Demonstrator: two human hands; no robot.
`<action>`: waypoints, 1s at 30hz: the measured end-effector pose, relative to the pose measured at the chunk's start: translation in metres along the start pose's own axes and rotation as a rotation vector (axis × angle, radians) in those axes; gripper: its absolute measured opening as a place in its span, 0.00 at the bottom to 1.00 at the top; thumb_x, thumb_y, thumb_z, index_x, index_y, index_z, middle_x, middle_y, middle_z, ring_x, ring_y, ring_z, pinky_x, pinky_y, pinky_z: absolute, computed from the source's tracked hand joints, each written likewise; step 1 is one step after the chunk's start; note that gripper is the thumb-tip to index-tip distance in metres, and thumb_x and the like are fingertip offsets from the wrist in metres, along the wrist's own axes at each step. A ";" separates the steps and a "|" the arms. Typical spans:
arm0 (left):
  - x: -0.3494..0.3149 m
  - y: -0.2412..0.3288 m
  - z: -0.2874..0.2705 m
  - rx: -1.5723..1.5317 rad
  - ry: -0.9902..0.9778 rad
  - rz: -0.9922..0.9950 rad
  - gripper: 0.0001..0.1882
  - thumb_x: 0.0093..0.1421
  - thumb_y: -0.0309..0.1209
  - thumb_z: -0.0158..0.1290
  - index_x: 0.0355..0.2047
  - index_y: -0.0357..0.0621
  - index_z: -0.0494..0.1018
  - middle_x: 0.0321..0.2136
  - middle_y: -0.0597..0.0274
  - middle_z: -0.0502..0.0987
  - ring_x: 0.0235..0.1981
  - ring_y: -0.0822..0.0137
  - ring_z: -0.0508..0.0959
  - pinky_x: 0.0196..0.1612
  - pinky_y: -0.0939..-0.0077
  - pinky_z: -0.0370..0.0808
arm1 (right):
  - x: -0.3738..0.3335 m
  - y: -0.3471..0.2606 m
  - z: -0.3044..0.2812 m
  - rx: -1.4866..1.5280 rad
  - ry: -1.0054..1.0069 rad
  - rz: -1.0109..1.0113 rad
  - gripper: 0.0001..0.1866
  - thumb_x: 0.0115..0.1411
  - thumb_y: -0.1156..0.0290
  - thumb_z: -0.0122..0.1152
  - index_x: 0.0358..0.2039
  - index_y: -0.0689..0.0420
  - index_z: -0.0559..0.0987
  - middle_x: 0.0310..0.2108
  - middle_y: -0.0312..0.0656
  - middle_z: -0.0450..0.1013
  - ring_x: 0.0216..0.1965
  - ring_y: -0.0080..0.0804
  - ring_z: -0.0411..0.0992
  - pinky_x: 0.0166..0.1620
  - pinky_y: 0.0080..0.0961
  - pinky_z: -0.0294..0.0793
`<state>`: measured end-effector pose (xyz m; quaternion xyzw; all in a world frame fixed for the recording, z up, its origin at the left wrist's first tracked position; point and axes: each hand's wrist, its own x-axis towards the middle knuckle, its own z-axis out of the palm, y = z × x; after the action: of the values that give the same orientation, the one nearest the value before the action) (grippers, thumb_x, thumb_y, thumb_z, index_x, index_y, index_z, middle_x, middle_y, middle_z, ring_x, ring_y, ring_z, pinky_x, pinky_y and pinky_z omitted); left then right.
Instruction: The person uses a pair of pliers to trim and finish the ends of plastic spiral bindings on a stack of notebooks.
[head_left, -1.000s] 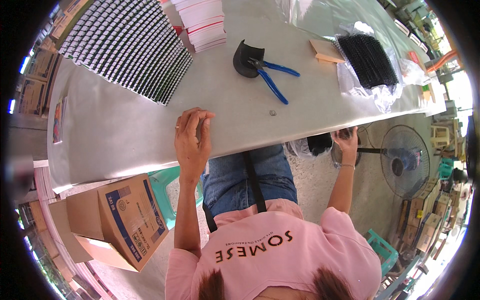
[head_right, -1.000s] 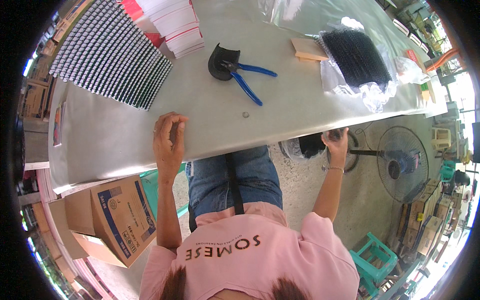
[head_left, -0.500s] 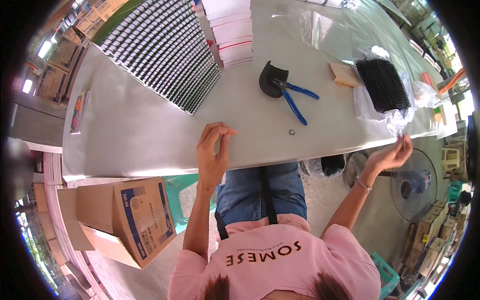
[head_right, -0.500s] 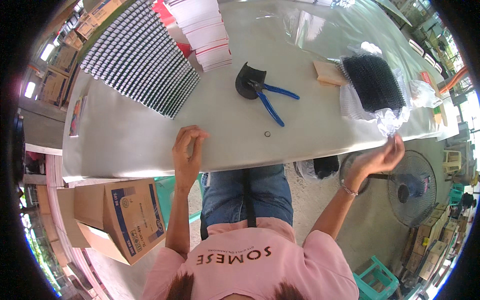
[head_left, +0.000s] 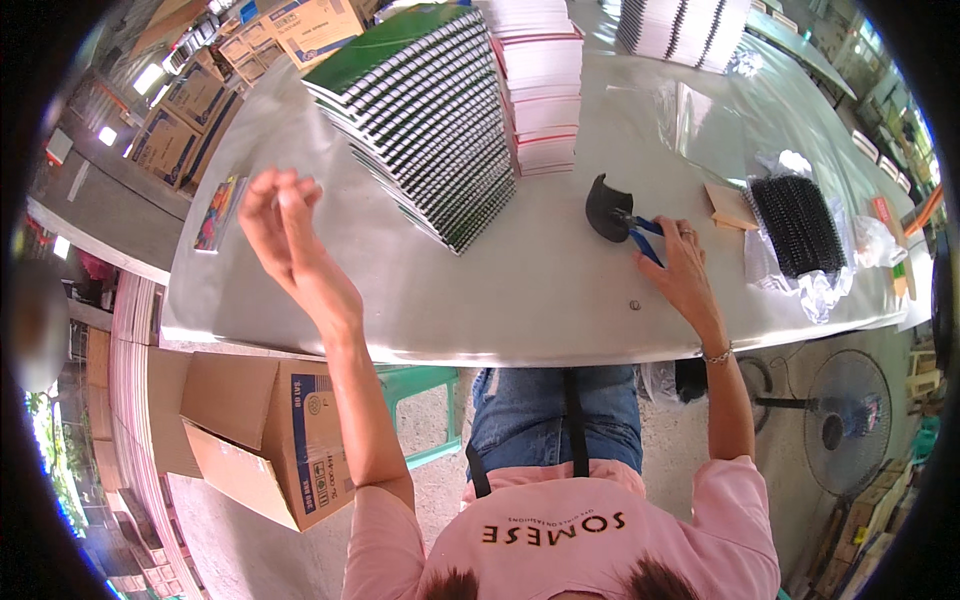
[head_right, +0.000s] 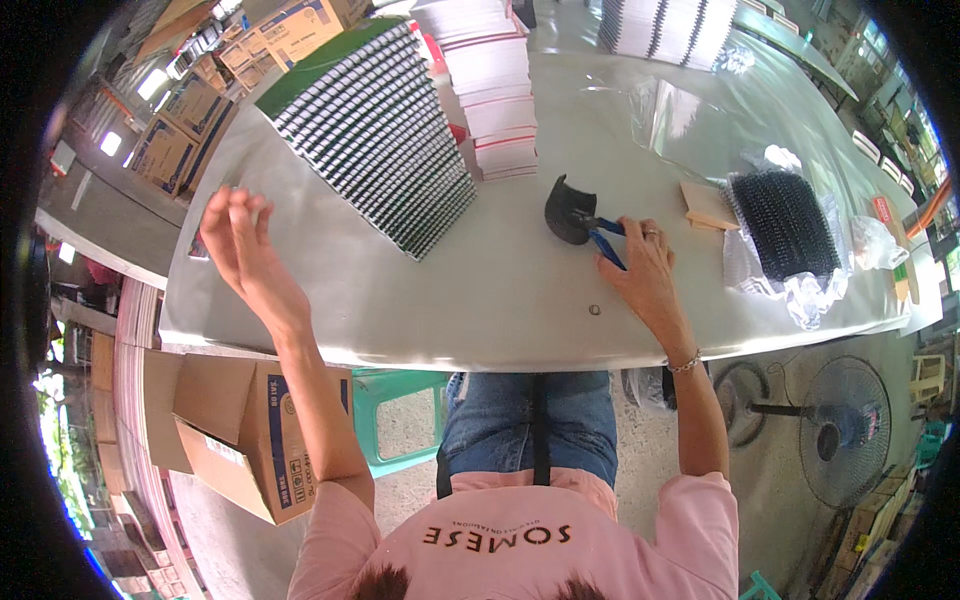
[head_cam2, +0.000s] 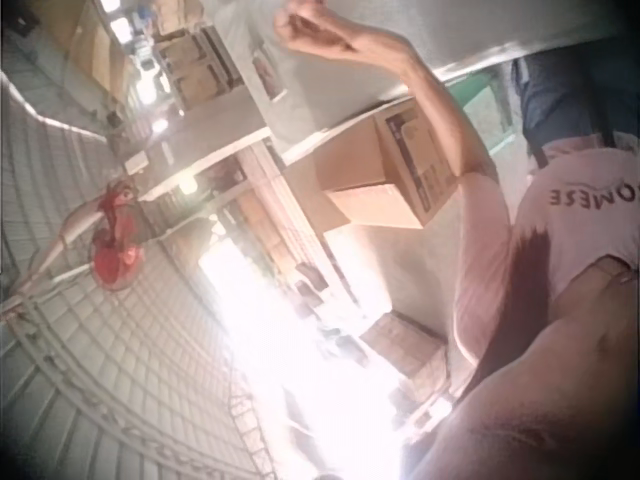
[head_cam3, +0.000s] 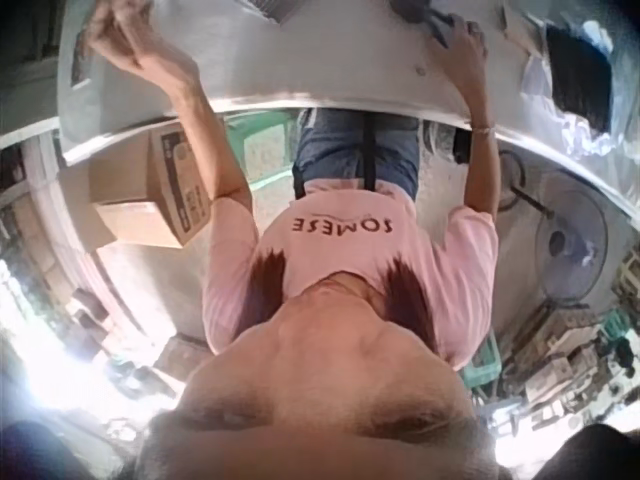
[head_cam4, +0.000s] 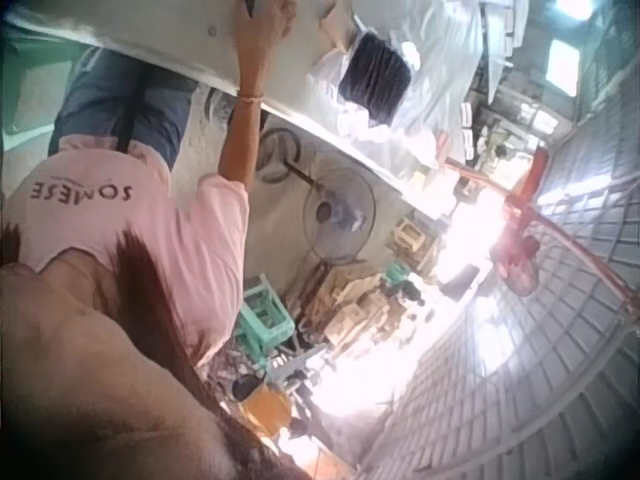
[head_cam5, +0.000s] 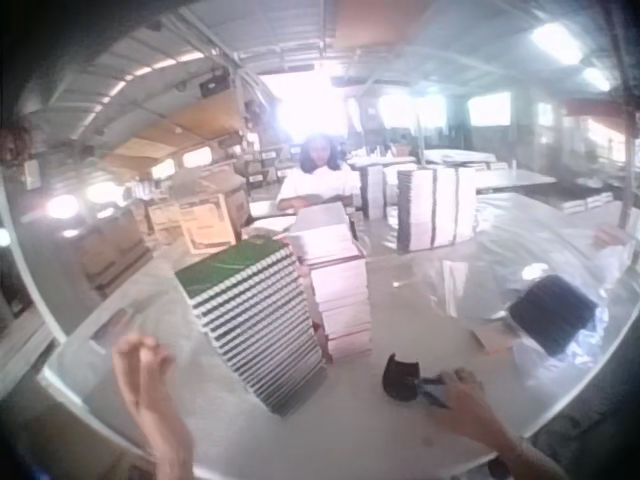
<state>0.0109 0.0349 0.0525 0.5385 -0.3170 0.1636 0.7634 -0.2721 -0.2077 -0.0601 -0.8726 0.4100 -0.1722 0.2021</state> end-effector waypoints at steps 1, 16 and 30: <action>0.015 0.001 0.003 -0.017 -0.005 -0.027 0.19 0.71 0.40 0.50 0.55 0.43 0.67 0.50 0.59 0.71 0.50 0.65 0.72 0.59 0.65 0.66 | 0.003 -0.004 -0.005 0.030 -0.010 0.025 0.36 0.59 0.53 0.67 0.61 0.59 0.67 0.59 0.56 0.65 0.63 0.56 0.61 0.64 0.47 0.59; 0.075 0.006 0.069 -0.162 -0.247 -0.447 0.34 0.59 0.45 0.60 0.61 0.46 0.61 0.50 0.60 0.74 0.51 0.69 0.73 0.52 0.74 0.66 | 0.025 -0.217 -0.015 0.267 0.639 -0.723 0.34 0.50 0.58 0.73 0.55 0.60 0.74 0.45 0.49 0.72 0.43 0.48 0.71 0.44 0.43 0.71; 0.080 -0.001 0.061 -0.159 -0.300 -0.456 0.34 0.59 0.38 0.58 0.62 0.48 0.57 0.48 0.53 0.71 0.50 0.61 0.72 0.55 0.67 0.69 | 0.034 -0.238 0.007 0.354 0.715 -0.746 0.26 0.54 0.60 0.73 0.50 0.58 0.77 0.37 0.44 0.76 0.33 0.39 0.74 0.34 0.33 0.73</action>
<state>0.0523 -0.0293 0.1185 0.5524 -0.3090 -0.1195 0.7649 -0.0943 -0.0946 0.0567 -0.7986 0.0806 -0.5845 0.1191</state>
